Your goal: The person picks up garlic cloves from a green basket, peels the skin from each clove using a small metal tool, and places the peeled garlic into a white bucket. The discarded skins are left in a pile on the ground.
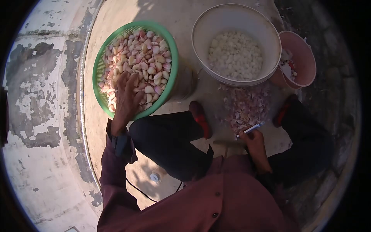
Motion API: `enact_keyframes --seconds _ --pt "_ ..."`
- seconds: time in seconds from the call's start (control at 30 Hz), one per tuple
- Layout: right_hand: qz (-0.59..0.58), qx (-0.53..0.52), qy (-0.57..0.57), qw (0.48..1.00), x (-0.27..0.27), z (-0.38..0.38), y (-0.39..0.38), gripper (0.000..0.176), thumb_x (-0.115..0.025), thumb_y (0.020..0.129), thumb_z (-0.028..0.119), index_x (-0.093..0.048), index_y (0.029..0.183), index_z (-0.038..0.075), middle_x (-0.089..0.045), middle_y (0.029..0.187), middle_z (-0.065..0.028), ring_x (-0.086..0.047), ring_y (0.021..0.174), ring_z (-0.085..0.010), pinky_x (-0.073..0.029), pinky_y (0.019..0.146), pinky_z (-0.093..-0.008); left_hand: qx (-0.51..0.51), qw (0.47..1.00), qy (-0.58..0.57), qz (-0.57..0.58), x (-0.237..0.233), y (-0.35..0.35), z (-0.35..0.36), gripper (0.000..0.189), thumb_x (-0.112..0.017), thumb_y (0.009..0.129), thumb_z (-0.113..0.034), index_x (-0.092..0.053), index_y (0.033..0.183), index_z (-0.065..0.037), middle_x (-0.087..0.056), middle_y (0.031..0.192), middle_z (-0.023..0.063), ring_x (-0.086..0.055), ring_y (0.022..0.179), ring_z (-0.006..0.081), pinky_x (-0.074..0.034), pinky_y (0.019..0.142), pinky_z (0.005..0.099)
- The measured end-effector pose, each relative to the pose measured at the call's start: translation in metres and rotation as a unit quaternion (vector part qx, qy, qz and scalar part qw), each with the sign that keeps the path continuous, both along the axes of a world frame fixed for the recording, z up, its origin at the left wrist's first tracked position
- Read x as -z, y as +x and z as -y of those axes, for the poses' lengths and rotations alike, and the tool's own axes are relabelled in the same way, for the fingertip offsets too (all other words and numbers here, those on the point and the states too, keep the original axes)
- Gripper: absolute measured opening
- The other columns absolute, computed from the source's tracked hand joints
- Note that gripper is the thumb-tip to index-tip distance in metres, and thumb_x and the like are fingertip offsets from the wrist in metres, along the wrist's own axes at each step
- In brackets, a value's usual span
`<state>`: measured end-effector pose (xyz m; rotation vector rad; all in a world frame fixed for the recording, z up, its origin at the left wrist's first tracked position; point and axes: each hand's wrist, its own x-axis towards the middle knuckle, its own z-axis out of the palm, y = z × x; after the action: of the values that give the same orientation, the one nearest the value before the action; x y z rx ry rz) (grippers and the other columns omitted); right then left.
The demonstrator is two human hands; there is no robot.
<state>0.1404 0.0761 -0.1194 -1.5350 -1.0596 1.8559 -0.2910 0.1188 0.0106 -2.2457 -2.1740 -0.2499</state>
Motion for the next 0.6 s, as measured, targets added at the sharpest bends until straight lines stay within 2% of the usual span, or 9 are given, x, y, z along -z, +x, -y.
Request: enact_keyframes --seconds 0.1,0.17,0.27,0.33,0.4,0.43,0.5,0.53,0.6 --pt "0.002 -0.004 0.011 1.000 0.002 -0.002 -0.002 0.015 -0.066 0.088 0.016 -0.063 0.093 0.002 -0.064 0.083 -0.0017 -0.058 0.081 -0.0090 -0.046 0.076 -0.0270 0.016 0.999 0.015 -0.031 -0.010 -0.007 -0.029 0.035 -0.063 0.085 -0.016 -0.058 0.119 -0.015 -0.051 0.117 0.0109 -0.052 0.109 0.0275 -0.036 0.082 0.0443" --pt "0.007 -0.006 0.014 1.000 0.001 -0.001 -0.004 0.015 -0.066 0.088 0.015 -0.063 0.093 0.002 -0.064 0.083 -0.0017 -0.058 0.081 -0.0091 -0.046 0.076 -0.0270 0.007 0.991 0.021 -0.133 -0.004 -0.023 -0.049 0.029 -0.064 0.085 -0.025 -0.058 0.112 -0.016 -0.059 0.104 0.0095 -0.061 0.088 0.0279 -0.034 0.077 0.0405" --pt "-0.013 -0.003 0.016 1.000 0.000 -0.004 -0.004 0.013 -0.066 0.088 0.013 -0.063 0.093 0.002 -0.064 0.084 -0.0018 -0.059 0.081 -0.0097 -0.047 0.076 -0.0272 -0.075 0.991 0.109 0.030 -0.008 -0.038 -0.064 0.022 -0.063 0.086 -0.024 -0.060 0.103 -0.010 -0.066 0.090 0.0125 -0.062 0.078 0.0303 -0.033 0.073 0.0408" --pt "0.009 -0.025 0.023 0.999 0.004 -0.002 0.001 0.020 -0.065 0.090 0.022 -0.063 0.095 0.003 -0.067 0.087 -0.0032 -0.059 0.082 -0.0097 -0.045 0.077 -0.0267 -0.098 0.989 0.101 0.038 -0.023 -0.038 -0.069 0.025 -0.064 0.086 -0.024 -0.059 0.103 -0.007 -0.067 0.085 0.0127 -0.063 0.075 0.0287 -0.038 0.072 0.0398" --pt "0.005 -0.019 0.028 0.999 0.006 -0.002 0.002 0.020 -0.065 0.090 0.022 -0.063 0.095 0.003 -0.067 0.087 -0.0029 -0.058 0.081 -0.0093 -0.045 0.077 -0.0265 -0.183 0.958 0.068 0.209 -0.035 -0.043 -0.069 0.028 -0.067 0.085 -0.026 -0.059 0.104 -0.006 -0.066 0.079 0.0136 -0.064 0.074 0.0250 -0.044 0.069 0.0352" --pt "0.000 -0.013 0.032 0.999 0.006 -0.002 0.002 0.019 -0.065 0.090 0.022 -0.063 0.095 0.003 -0.067 0.086 -0.0027 -0.058 0.080 -0.0089 -0.045 0.076 -0.0262 -0.137 0.954 0.091 0.251 -0.030 -0.058 -0.071 0.031 -0.068 0.085 -0.027 -0.058 0.101 -0.003 -0.066 0.082 0.0143 -0.064 0.076 0.0199 -0.047 0.064 0.0318" --pt "-0.011 -0.005 0.027 1.000 0.001 -0.002 0.001 0.016 -0.065 0.089 0.017 -0.062 0.095 0.003 -0.065 0.086 -0.0021 -0.058 0.081 -0.0096 -0.046 0.077 -0.0266 -0.078 0.948 0.146 0.272 -0.027 -0.069 -0.067 0.017 -0.067 0.088 -0.013 -0.054 0.095 -0.003 -0.062 0.079 0.0023 -0.055 0.066 0.0107 -0.043 0.057 0.0241" --pt "-0.022 0.003 0.018 1.000 -0.001 -0.001 0.000 0.013 -0.066 0.088 0.013 -0.062 0.095 0.002 -0.064 0.086 -0.0016 -0.059 0.082 -0.0102 -0.047 0.078 -0.0269 -0.138 0.924 0.092 0.344 -0.032 -0.071 -0.064 0.026 -0.063 0.092 -0.028 -0.055 0.087 -0.004 -0.061 0.083 0.0060 -0.055 0.067 0.0126 -0.044 0.061 0.0254" --pt "-0.036 0.011 0.020 0.999 -0.003 0.000 -0.001 0.014 -0.066 0.089 0.013 -0.062 0.096 0.002 -0.065 0.086 -0.0019 -0.059 0.081 -0.0102 -0.047 0.078 -0.0270 -0.169 0.778 0.002 0.605 -0.055 -0.072 -0.052 0.025 -0.059 0.095 -0.029 -0.056 0.086 -0.006 -0.058 0.083 0.0044 -0.047 0.063 0.0078 -0.041 0.059 0.0207"
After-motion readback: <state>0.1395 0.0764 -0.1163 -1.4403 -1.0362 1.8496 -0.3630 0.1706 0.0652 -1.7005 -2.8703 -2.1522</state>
